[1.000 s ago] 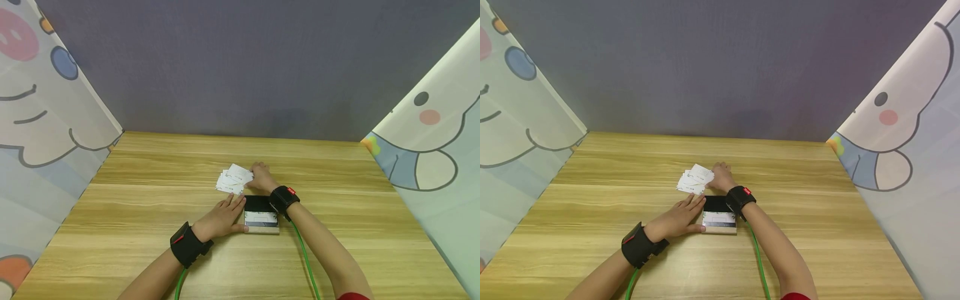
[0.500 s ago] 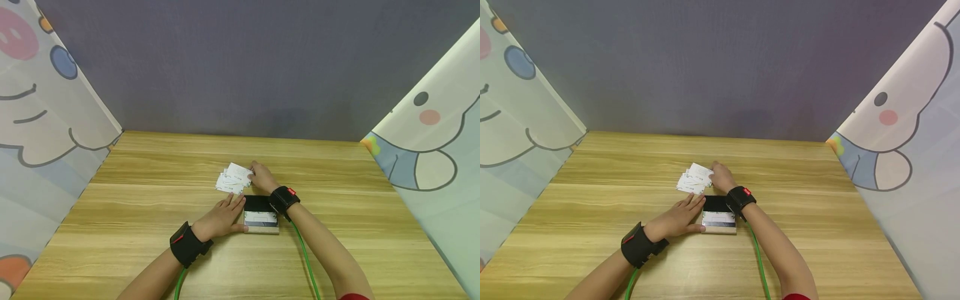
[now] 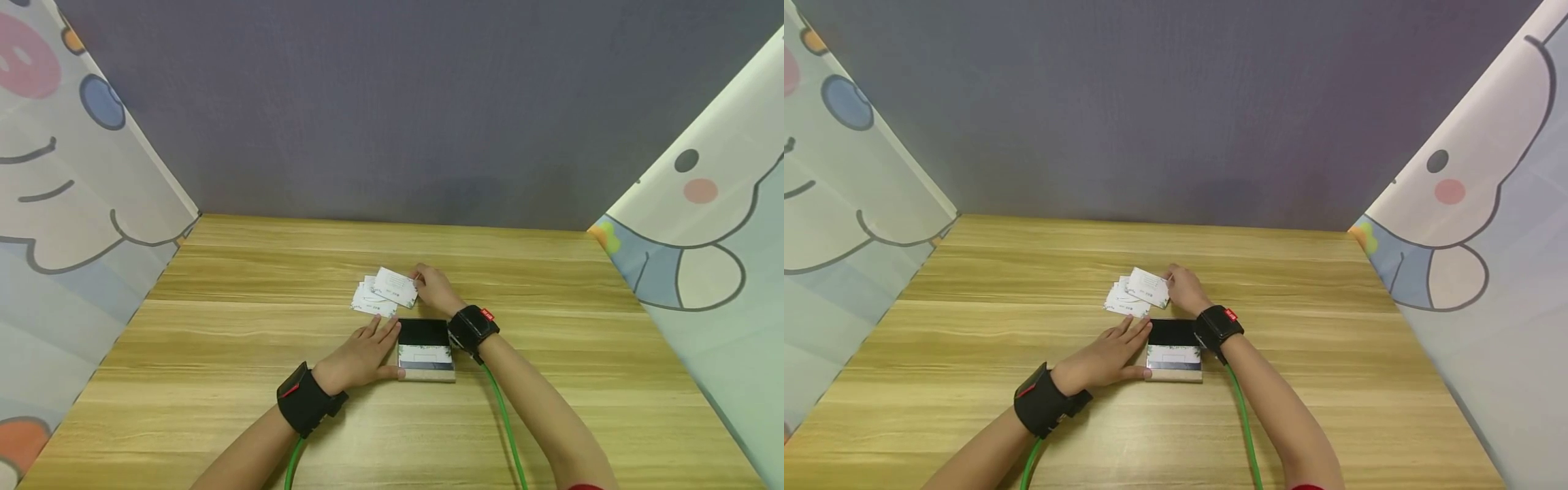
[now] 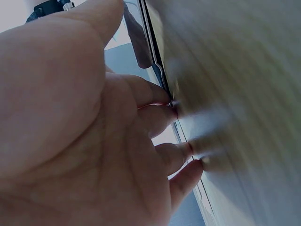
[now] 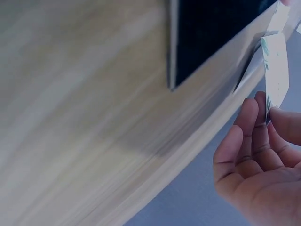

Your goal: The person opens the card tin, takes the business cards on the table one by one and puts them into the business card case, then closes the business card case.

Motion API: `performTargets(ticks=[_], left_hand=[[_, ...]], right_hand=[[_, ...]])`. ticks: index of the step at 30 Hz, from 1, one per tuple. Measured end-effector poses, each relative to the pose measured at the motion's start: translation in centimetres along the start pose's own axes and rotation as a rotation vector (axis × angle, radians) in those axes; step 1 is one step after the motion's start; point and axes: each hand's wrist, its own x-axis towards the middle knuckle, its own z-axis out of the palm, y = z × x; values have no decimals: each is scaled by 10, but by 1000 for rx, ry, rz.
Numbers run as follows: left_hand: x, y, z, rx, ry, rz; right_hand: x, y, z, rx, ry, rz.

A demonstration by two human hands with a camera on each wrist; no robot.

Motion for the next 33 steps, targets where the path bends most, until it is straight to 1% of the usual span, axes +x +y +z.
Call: performTargets(ticks=[4,9,16,19,26,30,33], left_hand=[[0,0,0,2,-3,-1],[0,0,-1,-5,-1,-3],[0,1,0,-2,-8,-7],[0,2,-1,-2,-11,-9],[-1,2,0,2,-14,-16],[0,2,1,-2,-15,-28],[0,2,1,-11,-12,-31]], right_hand=[[-6,3,-4,11,7,-29],[-14,7,-9,31,5,-34],[-29,10,-17,7,11,-59],[-36,11,-20,4,-2,-60],[-52,12,-27,35,-49,-35],[-59,13,-30,36,-67,-56],[-63,14,-30,20,-84,-54]])
